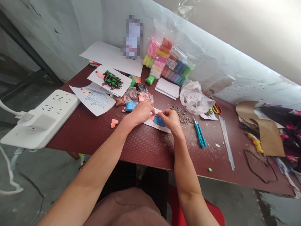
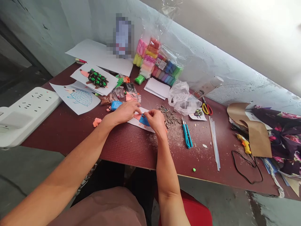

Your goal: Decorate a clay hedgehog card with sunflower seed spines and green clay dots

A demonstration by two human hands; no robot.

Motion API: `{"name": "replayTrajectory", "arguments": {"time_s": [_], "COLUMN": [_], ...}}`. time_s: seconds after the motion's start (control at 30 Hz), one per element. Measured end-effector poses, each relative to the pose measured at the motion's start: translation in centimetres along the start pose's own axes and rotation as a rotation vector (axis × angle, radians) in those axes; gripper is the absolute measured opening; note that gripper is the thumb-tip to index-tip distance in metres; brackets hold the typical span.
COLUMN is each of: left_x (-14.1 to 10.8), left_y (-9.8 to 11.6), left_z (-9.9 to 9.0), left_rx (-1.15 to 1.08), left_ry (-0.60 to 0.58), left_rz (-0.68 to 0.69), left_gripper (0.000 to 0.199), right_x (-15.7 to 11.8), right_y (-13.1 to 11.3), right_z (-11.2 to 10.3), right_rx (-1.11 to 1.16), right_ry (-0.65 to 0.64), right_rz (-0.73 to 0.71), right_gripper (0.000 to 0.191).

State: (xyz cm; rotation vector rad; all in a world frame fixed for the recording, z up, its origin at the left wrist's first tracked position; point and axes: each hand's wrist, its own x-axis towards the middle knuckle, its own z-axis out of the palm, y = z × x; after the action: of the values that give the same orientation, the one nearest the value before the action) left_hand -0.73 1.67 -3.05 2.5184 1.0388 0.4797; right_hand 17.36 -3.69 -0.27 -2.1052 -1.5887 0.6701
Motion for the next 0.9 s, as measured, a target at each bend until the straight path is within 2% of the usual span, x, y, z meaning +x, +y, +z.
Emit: {"name": "replayTrajectory", "arguments": {"time_s": [0.27,0.43,0.9], "left_x": [0.08,0.05,0.02], "left_y": [0.52,0.52,0.61], "left_z": [-0.23,-0.22,-0.35], "left_rx": [0.025,0.022,0.033], "left_ry": [-0.039,-0.024,-0.024], "left_rz": [-0.053,-0.053,-0.040], "left_gripper": [0.026,0.029,0.028], "right_x": [0.29,0.24,0.28], "right_y": [0.06,0.14,-0.52], "right_z": [0.13,0.19,0.16], "right_rx": [0.057,0.118,0.033], "right_ry": [0.025,-0.028,-0.055], "right_rz": [0.028,0.016,0.042], "right_gripper": [0.022,0.024,0.022]}}
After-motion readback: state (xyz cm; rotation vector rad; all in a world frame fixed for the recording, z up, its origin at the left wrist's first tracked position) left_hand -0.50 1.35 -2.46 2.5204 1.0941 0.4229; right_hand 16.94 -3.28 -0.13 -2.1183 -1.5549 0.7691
